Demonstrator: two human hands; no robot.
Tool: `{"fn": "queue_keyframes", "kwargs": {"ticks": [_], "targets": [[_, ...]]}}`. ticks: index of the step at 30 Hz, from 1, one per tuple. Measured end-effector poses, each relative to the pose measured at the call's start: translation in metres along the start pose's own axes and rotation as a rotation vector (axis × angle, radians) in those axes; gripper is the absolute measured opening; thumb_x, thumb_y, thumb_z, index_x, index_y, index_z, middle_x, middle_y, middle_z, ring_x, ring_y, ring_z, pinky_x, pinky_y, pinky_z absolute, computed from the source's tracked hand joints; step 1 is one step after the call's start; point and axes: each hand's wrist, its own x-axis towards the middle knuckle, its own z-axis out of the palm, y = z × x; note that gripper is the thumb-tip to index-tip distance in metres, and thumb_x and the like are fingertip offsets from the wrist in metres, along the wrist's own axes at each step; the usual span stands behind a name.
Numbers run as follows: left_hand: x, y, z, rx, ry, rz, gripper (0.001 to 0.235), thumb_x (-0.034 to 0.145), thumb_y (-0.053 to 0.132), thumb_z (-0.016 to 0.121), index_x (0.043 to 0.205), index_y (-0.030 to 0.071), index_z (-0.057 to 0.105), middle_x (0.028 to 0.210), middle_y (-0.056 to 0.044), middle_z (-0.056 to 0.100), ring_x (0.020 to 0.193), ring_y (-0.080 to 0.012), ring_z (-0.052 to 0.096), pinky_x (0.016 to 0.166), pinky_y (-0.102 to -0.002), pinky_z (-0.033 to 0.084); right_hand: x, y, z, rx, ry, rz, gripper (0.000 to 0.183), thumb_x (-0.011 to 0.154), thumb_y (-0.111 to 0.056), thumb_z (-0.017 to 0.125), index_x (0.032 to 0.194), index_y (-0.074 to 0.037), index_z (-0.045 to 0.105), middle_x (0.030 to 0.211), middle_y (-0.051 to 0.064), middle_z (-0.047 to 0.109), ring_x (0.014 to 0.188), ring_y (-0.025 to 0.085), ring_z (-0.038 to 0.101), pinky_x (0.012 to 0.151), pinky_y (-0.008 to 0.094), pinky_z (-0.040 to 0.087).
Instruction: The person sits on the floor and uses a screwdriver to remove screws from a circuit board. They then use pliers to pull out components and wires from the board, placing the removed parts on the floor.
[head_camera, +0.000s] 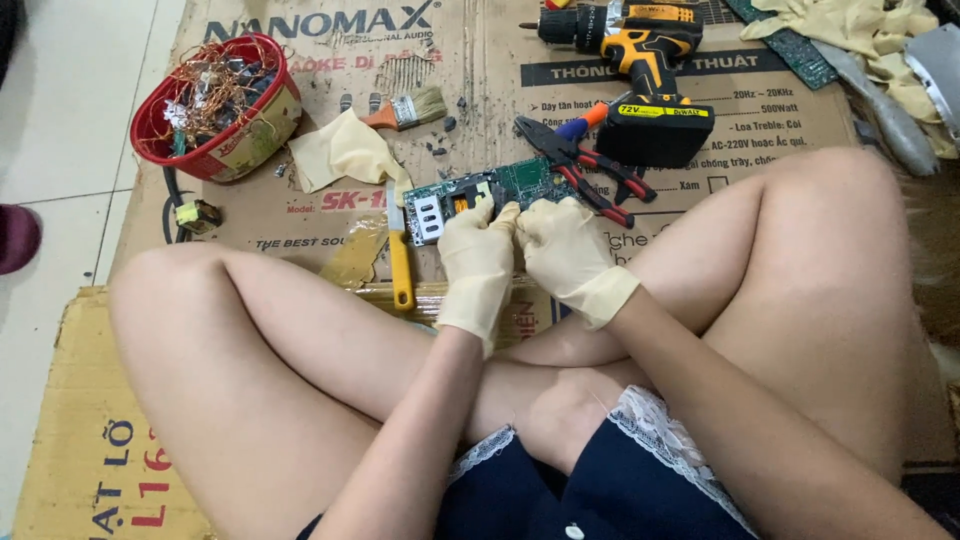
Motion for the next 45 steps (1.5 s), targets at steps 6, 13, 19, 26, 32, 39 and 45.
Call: {"fn": "queue_keyframes", "kwargs": {"ticks": [6,13,19,26,32,39,45], "targets": [[0.031,-0.028,0.006,-0.012,-0.218,0.060,0.033,0.083,0.035,0.084,0.113,0.025,0.078,0.102,-0.006,0.079,0.107,-0.0226,0.073,0.094,-0.035,0.055,0.007,-0.025,-0.033,0.308,-0.052,-0.040,0.021,0.086,-0.013,0.069,0.065,-0.012,0.065,0.065,0.007,0.060,0.069,0.031,0.063,0.066,0.036,0.050],[0.016,-0.007,-0.031,-0.236,-0.436,0.126,0.017,0.090,0.021,0.078,0.102,0.008,0.080,0.102,-0.014,0.078,0.092,-0.0137,0.063,0.084,-0.038,0.058,0.010,-0.029,-0.048,0.571,-0.123,0.165,0.025,0.087,-0.011,0.072,0.063,-0.012,0.068,0.061,0.003,0.065,0.065,0.020,0.063,0.070,0.029,0.051],[0.014,-0.001,-0.032,-0.350,-0.539,0.156,0.016,0.092,0.014,0.076,0.100,0.001,0.079,0.086,-0.010,0.075,0.077,-0.0108,0.061,0.070,-0.033,0.059,0.011,-0.026,-0.045,0.586,-0.192,0.274,0.028,0.090,-0.021,0.074,0.063,-0.014,0.070,0.061,0.007,0.066,0.063,0.023,0.064,0.070,0.032,0.052],[0.007,0.020,-0.044,-0.274,-0.429,0.003,0.041,0.083,0.036,0.084,0.118,0.016,0.076,0.111,-0.006,0.077,0.098,-0.0126,0.068,0.088,-0.028,0.056,0.012,-0.033,-0.046,0.372,-0.101,0.248,0.026,0.095,-0.025,0.064,0.071,-0.017,0.065,0.064,0.003,0.063,0.068,0.024,0.064,0.068,0.034,0.052],[-0.038,0.079,-0.088,-0.462,-0.650,-0.407,0.115,0.072,0.084,0.047,0.153,0.003,0.037,0.157,-0.025,0.042,0.134,-0.0401,0.053,0.109,-0.055,0.045,0.016,-0.029,-0.062,0.151,0.123,-0.198,0.020,0.092,-0.006,0.057,0.075,-0.014,0.060,0.070,0.003,0.055,0.071,0.030,0.061,0.069,0.036,0.049],[-0.026,0.050,-0.094,-0.379,-0.772,-0.389,0.091,0.087,0.069,0.051,0.153,0.008,0.038,0.145,-0.023,0.055,0.125,-0.0344,0.061,0.118,-0.050,0.039,0.018,-0.038,-0.065,0.120,0.172,-0.455,0.020,0.079,0.004,0.051,0.071,-0.014,0.052,0.068,0.002,0.051,0.068,0.027,0.058,0.067,0.037,0.047],[-0.013,0.051,-0.110,-0.359,-0.871,-0.297,0.085,0.086,0.053,0.065,0.143,-0.007,0.044,0.121,-0.024,0.065,0.104,-0.0333,0.070,0.096,-0.047,0.056,0.011,-0.044,-0.065,0.303,0.061,-0.251,0.023,0.084,0.002,0.057,0.068,-0.014,0.060,0.064,0.002,0.061,0.064,0.025,0.066,0.071,0.031,0.053]]}}
